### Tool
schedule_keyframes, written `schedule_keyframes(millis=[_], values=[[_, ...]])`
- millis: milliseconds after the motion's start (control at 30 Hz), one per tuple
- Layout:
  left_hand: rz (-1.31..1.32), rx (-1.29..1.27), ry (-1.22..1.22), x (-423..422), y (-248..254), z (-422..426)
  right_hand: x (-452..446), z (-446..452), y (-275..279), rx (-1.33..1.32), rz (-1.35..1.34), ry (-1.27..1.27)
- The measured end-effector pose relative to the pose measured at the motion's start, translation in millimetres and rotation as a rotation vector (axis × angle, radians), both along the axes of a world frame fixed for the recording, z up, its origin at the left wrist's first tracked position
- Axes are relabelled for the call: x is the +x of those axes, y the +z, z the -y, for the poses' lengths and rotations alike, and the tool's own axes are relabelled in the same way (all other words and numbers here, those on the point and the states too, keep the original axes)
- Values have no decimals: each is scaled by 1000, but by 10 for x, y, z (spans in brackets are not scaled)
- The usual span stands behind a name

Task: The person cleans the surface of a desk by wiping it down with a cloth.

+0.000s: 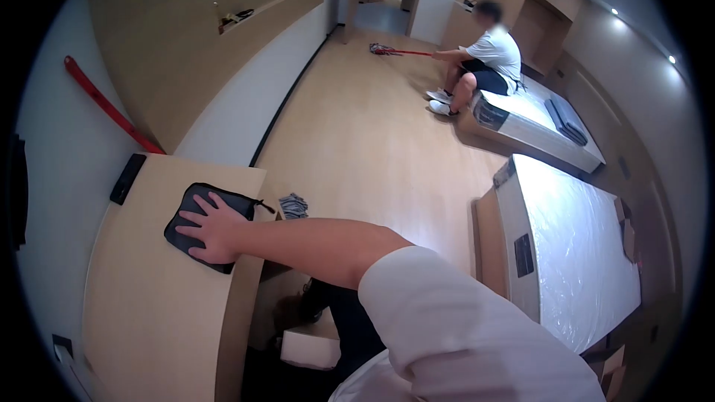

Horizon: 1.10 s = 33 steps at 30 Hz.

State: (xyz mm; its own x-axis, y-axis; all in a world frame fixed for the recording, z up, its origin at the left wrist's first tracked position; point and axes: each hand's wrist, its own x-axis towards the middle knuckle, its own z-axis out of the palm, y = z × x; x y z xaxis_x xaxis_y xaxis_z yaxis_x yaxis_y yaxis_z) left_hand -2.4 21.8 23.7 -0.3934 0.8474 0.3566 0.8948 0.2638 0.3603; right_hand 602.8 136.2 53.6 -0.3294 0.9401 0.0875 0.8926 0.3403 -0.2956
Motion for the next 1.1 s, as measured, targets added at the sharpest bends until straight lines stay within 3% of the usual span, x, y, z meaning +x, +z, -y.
schedule_keyframes(millis=[200,267,333,400,533,800,900,1000,1100], values=[[-64,-94,17,264,-18,191,-162,-388,-188,10,71,-21],[-57,-99,65,-723,-796,193,-225,-628,-301,60,103,-30],[95,-41,80,-121,-450,297,-291,-829,-317,75,126,-42],[262,129,69,31,-470,310,-365,-1064,-357,80,133,-46],[184,39,90,154,-212,367,-545,-1513,-312,39,132,-64],[-21,-5,75,134,-199,321,-615,-2036,-251,-4,172,-65],[210,166,78,159,-303,294,-570,-2004,-285,-4,150,-62],[-91,57,46,86,-256,331,-584,-1863,-315,24,128,-80],[-76,42,74,149,-194,334,-433,-1424,-355,56,90,-55]])
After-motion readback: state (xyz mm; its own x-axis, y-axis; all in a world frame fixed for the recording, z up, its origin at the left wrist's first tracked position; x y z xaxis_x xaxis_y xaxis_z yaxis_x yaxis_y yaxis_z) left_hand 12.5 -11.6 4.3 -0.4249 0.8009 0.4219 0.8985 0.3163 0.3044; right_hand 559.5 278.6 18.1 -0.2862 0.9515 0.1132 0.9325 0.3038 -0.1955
